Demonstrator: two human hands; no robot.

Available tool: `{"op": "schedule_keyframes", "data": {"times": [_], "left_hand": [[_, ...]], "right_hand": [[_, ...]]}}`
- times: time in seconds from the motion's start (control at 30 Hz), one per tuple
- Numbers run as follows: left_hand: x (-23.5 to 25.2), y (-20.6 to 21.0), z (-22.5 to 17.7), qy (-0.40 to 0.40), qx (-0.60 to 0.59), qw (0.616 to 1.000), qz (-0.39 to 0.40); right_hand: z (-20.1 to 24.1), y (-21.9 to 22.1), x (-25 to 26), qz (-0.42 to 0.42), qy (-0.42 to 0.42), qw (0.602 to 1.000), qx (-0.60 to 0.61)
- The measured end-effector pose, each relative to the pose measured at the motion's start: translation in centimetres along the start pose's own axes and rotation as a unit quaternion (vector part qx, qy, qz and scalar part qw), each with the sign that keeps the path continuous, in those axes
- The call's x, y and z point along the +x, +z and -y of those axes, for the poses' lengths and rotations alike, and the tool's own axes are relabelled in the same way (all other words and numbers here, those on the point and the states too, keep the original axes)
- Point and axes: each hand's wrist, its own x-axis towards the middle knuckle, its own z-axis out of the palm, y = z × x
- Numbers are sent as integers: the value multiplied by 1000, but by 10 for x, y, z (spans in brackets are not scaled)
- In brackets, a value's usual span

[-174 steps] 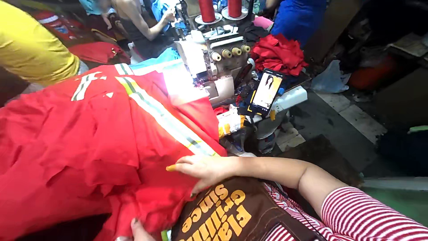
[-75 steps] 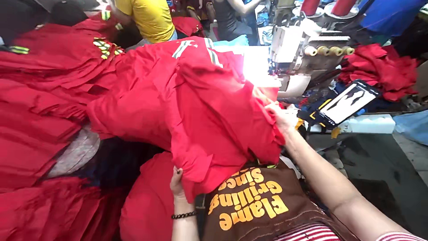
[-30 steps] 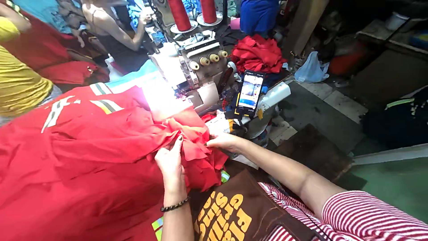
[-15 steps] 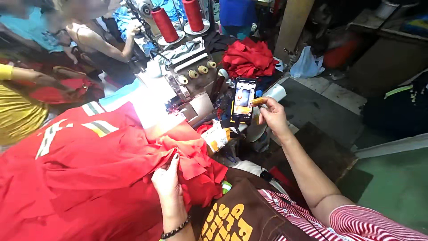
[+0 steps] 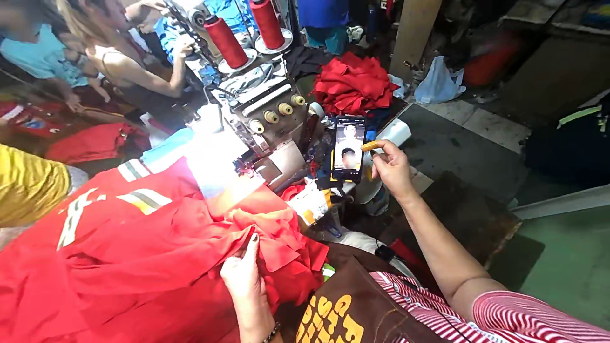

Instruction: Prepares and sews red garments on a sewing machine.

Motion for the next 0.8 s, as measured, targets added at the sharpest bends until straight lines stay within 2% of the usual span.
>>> {"op": "schedule_keyframes", "data": {"times": [0.1, 0.17, 0.27, 0.53, 0.8], "left_hand": [[0, 0, 0, 3, -2, 1000, 1], [0, 0, 0, 1, 4, 1000, -2], [0, 0, 1, 8, 2, 1000, 0], [0, 0, 2, 2, 10, 1000, -5], [0, 2, 3, 1, 6, 1000, -11]], "right_hand": [[1, 3, -1, 25, -61, 991, -113], [1, 3, -3, 52, -128, 970, -200], [-4, 6, -3, 59, -184, 947, -256], [7, 8, -2, 62, -153, 941, -296], [2, 12, -5, 59, -180, 928, -321]]}}
